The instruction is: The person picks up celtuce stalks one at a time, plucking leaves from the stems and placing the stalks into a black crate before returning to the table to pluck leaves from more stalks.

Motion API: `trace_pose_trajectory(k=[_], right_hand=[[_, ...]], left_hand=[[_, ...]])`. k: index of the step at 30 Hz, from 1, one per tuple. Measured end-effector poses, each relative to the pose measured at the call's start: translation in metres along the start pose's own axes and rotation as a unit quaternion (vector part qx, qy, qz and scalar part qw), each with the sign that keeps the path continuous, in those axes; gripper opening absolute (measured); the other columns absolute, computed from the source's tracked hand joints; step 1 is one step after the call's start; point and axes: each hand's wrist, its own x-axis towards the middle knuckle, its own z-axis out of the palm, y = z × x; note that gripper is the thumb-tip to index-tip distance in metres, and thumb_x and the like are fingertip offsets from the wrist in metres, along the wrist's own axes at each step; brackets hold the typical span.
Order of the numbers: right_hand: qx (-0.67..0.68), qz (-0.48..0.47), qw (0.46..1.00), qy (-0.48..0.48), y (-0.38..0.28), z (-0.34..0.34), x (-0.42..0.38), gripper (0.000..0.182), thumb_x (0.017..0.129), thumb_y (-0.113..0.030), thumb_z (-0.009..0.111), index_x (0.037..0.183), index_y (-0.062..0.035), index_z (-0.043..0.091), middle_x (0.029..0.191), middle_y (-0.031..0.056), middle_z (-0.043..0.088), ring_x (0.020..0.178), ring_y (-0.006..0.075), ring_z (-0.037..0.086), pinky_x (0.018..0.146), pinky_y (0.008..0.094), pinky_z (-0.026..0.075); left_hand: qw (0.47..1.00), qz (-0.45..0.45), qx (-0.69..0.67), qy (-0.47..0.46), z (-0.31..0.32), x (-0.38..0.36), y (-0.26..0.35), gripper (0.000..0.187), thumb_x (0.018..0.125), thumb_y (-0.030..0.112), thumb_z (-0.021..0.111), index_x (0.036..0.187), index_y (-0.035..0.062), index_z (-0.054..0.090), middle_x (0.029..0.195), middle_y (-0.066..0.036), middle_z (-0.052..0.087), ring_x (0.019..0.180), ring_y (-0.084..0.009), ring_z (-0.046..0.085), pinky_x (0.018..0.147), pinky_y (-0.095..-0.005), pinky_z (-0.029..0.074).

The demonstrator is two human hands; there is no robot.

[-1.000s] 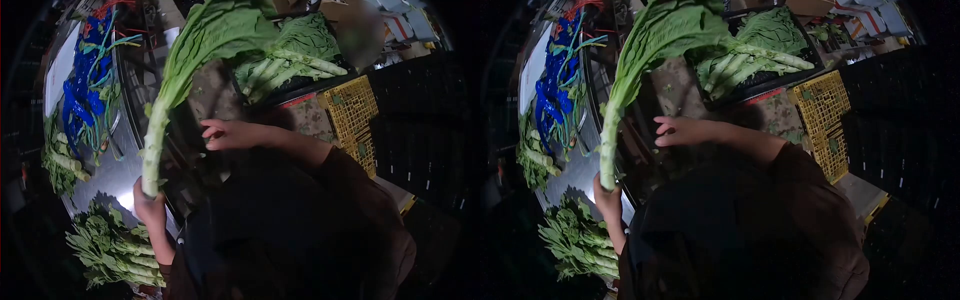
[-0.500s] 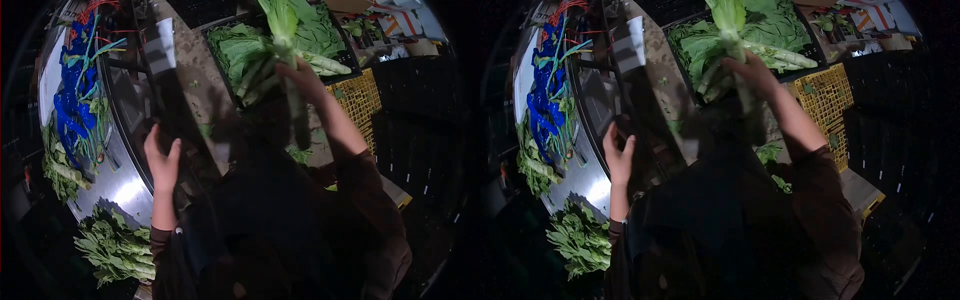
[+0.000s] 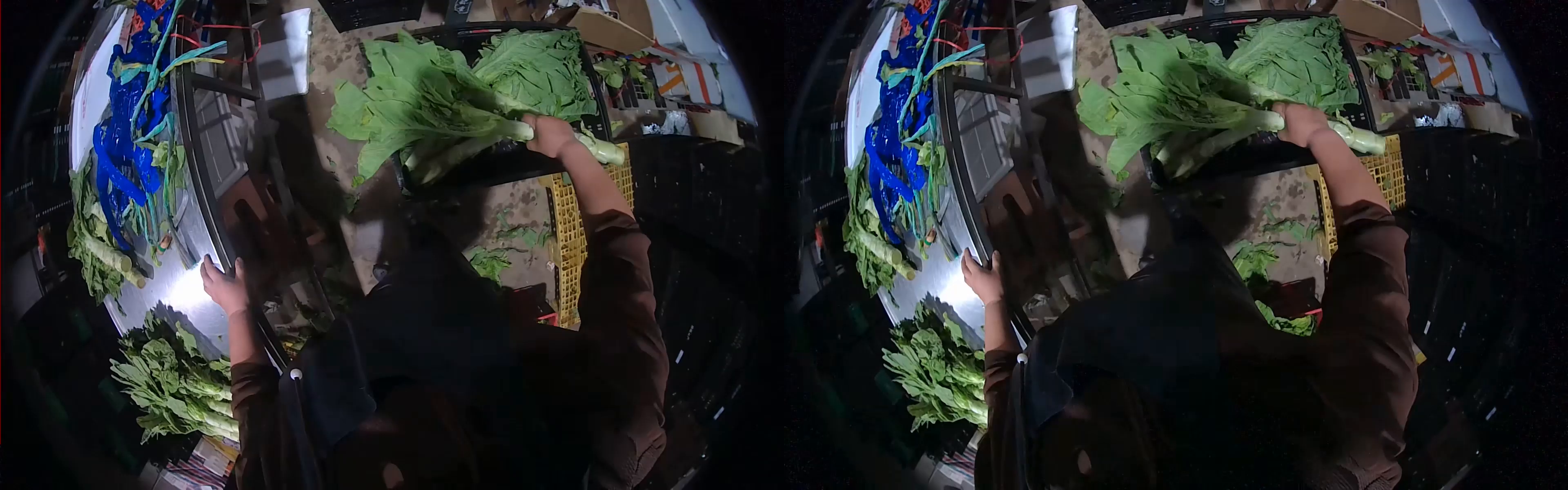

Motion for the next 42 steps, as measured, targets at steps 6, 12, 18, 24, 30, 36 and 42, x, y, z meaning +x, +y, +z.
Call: trace_pose_trajectory(k=[6,12,18,24,30,36,42], right_hand=[[0.043,-0.018,0.998,-0.043,0.018,0.058,0.052,0.041,0.07,-0.013,0.06,0.11,-0.0084,0.055,0.1,0.0206,0.063,0.097,0.0365,0.06,0.08,0.0418,0.048],[-0.011,0.047,0.992,-0.115,0.008,0.071,0.058,0.039,0.076,-0.012,0.054,0.114,-0.0053,0.054,0.111,0.0201,0.06,0.104,0.0363,0.059,0.086,0.0426,0.048],[-0.094,0.193,0.971,-0.107,0.028,0.09,0.057,0.034,0.089,-0.022,0.044,0.119,-0.0115,0.054,0.126,0.0142,0.054,0.119,0.0297,0.05,0.098,0.0449,0.037],[0.036,-0.013,0.998,0.059,-0.069,0.06,0.052,0.077,0.081,-0.039,0.058,0.143,-0.0121,0.022,0.142,0.0188,0.034,0.131,0.0366,0.033,0.105,0.0521,0.028],[0.295,0.021,0.955,0.039,-0.137,0.084,0.102,0.083,0.081,-0.056,0.055,0.147,-0.0243,0.015,0.151,0.0172,0.012,0.134,0.0445,0.021,0.109,0.053,0.021],[0.097,0.045,0.993,-0.049,-0.167,0.098,0.1,0.068,0.088,-0.06,0.041,0.146,-0.0322,0.019,0.153,0.0085,0.011,0.138,0.0413,0.01,0.107,0.0634,0.007],[0.164,0.049,0.985,-0.022,-0.157,0.082,0.087,0.068,0.087,-0.057,0.046,0.145,-0.0282,0.024,0.152,0.0093,0.016,0.137,0.042,0.011,0.107,0.0641,0.009]], left_hand=[[0.998,-0.006,0.065,0.001,-0.007,-0.001,0.012,0.071,0.074,0.03,0.073,0.133,0.0052,0.042,0.132,-0.02,0.044,0.119,-0.0379,0.042,0.1,-0.0439,0.035],[0.998,-0.016,0.057,-0.004,-0.008,-0.002,0.014,0.069,0.075,0.029,0.072,0.133,0.0079,0.042,0.132,-0.019,0.043,0.12,-0.037,0.041,0.1,-0.0434,0.035],[0.998,-0.024,0.065,-0.009,-0.008,-0.001,0.017,0.069,0.075,0.028,0.072,0.133,0.007,0.042,0.131,-0.019,0.044,0.119,-0.0369,0.042,0.1,-0.0435,0.035],[0.998,-0.01,0.065,-0.001,-0.006,-0.001,0.014,0.068,0.075,0.029,0.072,0.133,0.0077,0.042,0.13,-0.019,0.045,0.119,-0.0372,0.042,0.099,-0.0439,0.035],[0.997,-0.023,0.071,-0.005,-0.009,-0.002,0.02,0.068,0.075,0.029,0.071,0.133,0.0076,0.043,0.131,-0.018,0.044,0.119,-0.0375,0.041,0.099,-0.0442,0.035],[0.997,-0.015,0.075,-0.001,-0.004,-0.001,0.01,0.067,0.076,0.031,0.071,0.132,0.0079,0.044,0.13,-0.018,0.046,0.119,-0.0369,0.043,0.099,-0.0445,0.035],[0.996,0.011,0.092,0.008,0.002,0.001,-0.003,0.069,0.076,0.036,0.07,0.133,0.0075,0.043,0.128,-0.016,0.049,0.118,-0.0341,0.045,0.098,-0.043,0.036]])
